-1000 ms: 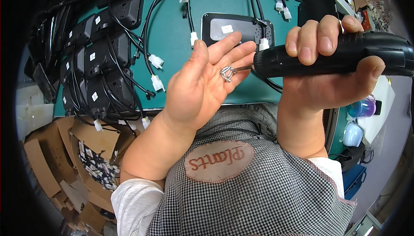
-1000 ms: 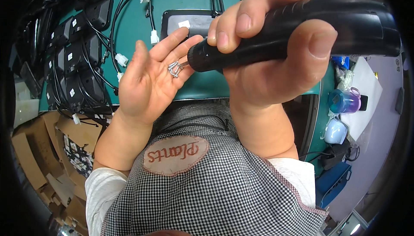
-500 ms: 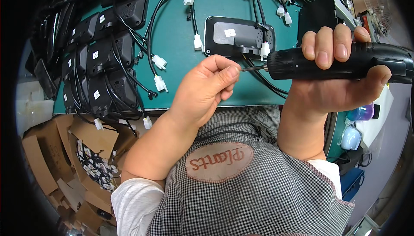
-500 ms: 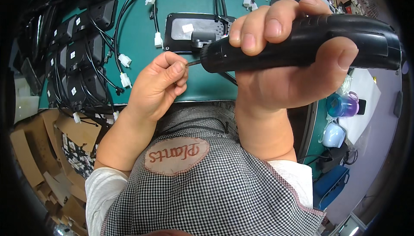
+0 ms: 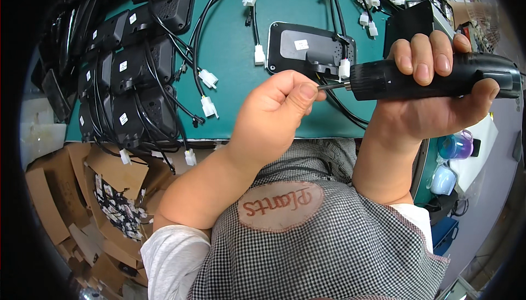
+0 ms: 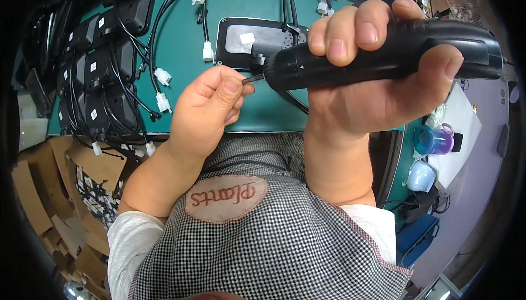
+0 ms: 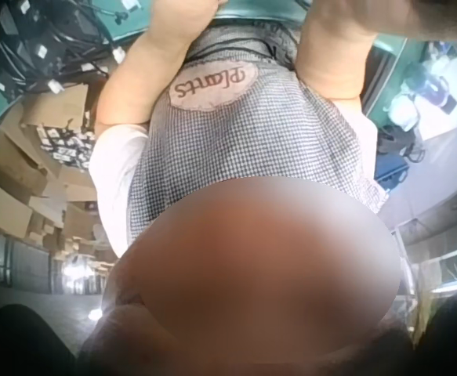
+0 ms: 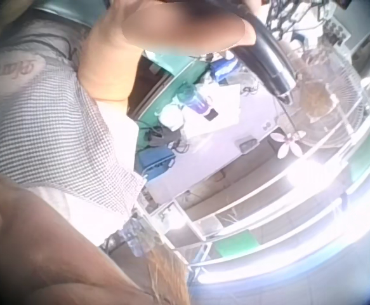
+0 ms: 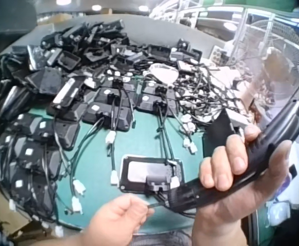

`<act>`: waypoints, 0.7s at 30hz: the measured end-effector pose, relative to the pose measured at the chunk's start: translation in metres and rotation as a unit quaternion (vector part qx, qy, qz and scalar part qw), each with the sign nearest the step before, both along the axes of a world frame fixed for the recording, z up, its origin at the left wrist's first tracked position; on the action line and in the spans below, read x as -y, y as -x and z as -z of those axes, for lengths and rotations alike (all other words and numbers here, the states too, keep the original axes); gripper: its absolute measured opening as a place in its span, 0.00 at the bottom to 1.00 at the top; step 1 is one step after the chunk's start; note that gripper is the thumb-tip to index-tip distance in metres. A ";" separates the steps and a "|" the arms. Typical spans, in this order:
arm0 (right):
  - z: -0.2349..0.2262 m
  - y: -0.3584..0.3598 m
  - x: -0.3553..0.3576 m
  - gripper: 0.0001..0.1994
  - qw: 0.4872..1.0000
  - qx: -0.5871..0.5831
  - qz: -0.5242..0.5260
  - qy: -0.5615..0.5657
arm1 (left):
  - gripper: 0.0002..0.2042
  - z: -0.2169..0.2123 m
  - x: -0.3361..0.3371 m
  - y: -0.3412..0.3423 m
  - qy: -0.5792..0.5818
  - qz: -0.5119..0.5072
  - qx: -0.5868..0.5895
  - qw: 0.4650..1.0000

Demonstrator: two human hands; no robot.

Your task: The person uses a power screwdriver to fasten screws into small black electronic devices on a green workbench. They pick up screws from a container, align them with the screwdriver, and drive them into the devices one by one, then move the finished units aside.

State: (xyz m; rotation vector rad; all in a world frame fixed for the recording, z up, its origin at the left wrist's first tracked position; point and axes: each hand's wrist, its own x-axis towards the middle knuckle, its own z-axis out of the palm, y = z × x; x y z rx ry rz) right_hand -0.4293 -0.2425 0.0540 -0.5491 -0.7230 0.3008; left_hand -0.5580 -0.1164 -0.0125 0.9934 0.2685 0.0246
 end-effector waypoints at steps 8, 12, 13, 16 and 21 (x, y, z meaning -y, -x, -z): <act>0.000 -0.006 -0.002 0.25 1.000 0.004 -0.009 0.004 | 0.11 0.002 0.001 -0.004 -0.032 -0.031 0.023 0.999; -0.001 -0.007 -0.005 0.24 1.000 0.002 -0.020 0.007 | 0.12 0.003 -0.002 -0.007 -0.091 -0.027 0.055 0.994; -0.001 -0.007 -0.006 0.24 1.000 -0.006 -0.028 0.002 | 0.13 0.002 -0.004 -0.007 -0.089 -0.016 0.053 0.994; -0.003 -0.010 -0.008 0.24 0.999 -0.017 -0.048 -0.005 | 0.13 0.000 -0.012 -0.007 0.022 0.033 0.048 0.998; 0.002 -0.025 -0.026 0.23 0.998 0.047 -0.028 0.037 | 0.16 0.008 -0.022 -0.016 -0.256 -0.097 0.059 0.960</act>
